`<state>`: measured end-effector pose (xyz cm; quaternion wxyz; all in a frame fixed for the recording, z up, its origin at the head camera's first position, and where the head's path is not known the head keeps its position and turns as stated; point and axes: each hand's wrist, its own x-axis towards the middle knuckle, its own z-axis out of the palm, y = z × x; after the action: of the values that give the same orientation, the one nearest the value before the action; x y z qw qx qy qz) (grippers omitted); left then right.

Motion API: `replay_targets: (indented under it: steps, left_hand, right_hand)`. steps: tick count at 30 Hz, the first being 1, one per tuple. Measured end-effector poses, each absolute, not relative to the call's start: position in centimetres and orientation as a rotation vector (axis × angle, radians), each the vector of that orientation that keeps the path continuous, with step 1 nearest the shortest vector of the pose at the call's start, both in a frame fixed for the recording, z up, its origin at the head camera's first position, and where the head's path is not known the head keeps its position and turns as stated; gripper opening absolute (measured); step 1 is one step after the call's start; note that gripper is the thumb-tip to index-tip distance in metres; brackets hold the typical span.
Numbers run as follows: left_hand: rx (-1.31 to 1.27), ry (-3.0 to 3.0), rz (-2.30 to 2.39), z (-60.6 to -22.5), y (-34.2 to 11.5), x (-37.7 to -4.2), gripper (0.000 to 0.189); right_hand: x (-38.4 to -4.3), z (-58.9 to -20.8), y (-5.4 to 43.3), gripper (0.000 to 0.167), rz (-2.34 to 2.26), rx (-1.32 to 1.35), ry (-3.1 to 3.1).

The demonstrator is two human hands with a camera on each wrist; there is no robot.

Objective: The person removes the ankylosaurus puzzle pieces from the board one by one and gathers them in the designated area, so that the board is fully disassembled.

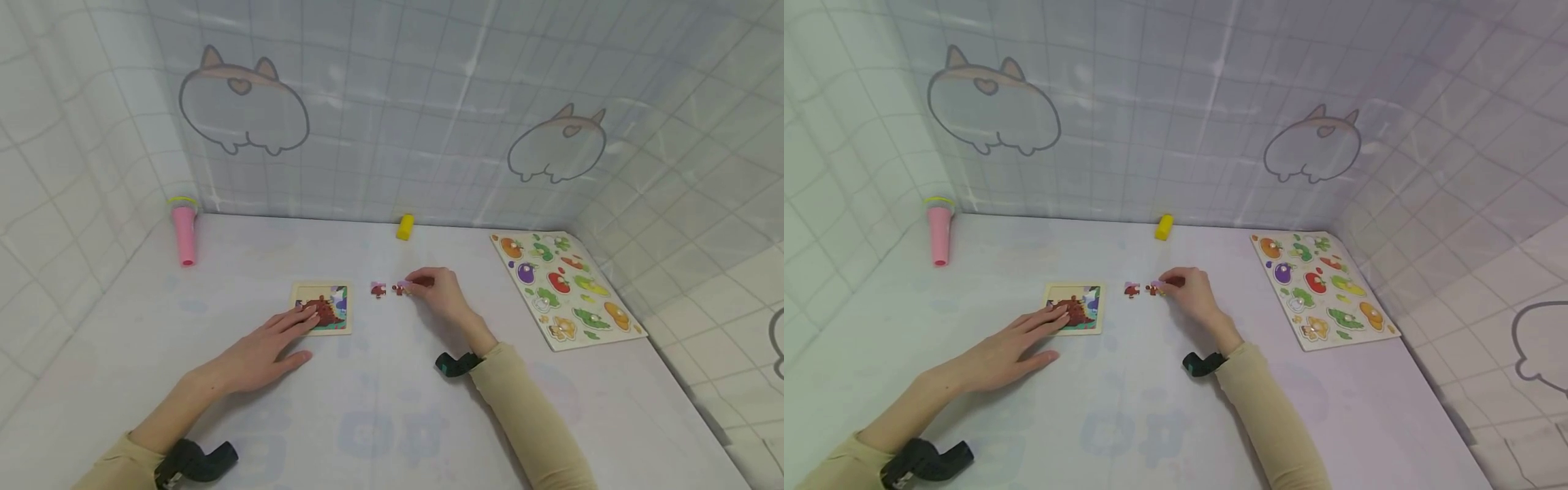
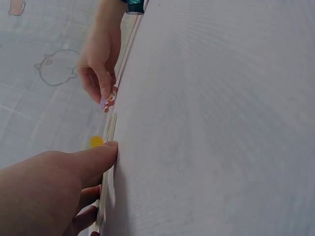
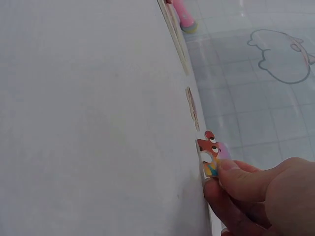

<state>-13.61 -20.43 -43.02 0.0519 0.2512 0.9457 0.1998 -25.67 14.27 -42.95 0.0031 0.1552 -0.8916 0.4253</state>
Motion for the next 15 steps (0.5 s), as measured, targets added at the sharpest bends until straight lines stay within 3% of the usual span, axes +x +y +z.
replay_targets:
  steps: [15]
  left_hand:
    - [0.750, 2.865, 0.611, -43.2, -20.4, -13.8, 0.068]
  right_hand:
    - [-26.0, -44.1, 13.9, 0.012, 1.068, 0.574, -2.747]
